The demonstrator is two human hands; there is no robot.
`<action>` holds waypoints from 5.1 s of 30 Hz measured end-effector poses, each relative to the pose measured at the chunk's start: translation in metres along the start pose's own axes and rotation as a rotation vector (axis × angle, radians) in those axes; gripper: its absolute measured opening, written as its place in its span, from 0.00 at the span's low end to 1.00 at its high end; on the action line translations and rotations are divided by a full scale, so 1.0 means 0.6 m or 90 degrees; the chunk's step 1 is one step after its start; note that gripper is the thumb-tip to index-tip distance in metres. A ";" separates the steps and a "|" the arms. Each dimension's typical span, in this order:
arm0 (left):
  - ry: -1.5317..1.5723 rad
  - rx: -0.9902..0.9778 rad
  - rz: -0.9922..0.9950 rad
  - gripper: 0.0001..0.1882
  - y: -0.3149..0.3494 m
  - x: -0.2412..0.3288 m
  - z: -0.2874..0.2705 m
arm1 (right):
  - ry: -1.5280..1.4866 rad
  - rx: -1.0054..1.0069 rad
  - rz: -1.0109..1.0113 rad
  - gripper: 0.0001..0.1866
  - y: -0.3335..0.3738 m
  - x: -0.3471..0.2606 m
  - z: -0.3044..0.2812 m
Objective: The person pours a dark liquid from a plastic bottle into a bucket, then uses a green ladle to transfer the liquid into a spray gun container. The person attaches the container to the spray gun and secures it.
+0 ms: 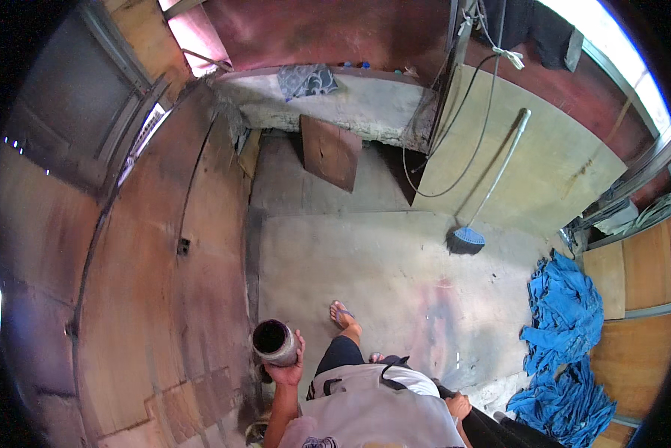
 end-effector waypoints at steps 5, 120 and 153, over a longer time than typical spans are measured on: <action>-0.021 0.032 -0.016 0.45 -0.103 0.036 0.125 | -0.067 -0.195 0.094 0.16 -0.038 -0.062 0.049; 0.799 -0.482 1.052 0.41 0.335 -0.156 -0.396 | -0.066 -0.116 -1.769 0.18 0.732 -1.115 -0.053; 0.406 -0.210 0.900 0.37 0.056 0.539 -0.953 | -0.739 -0.395 -1.319 0.20 0.739 -1.247 0.738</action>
Point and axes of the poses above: each hand's wrist, its own y-axis away from the middle knuckle, its own z-axis out of the palm, x = y × z, the point moved 8 cm from there along -y, towards the middle knuckle, and after that the axes turned 15 degrees about x, right-handed, at the moved point
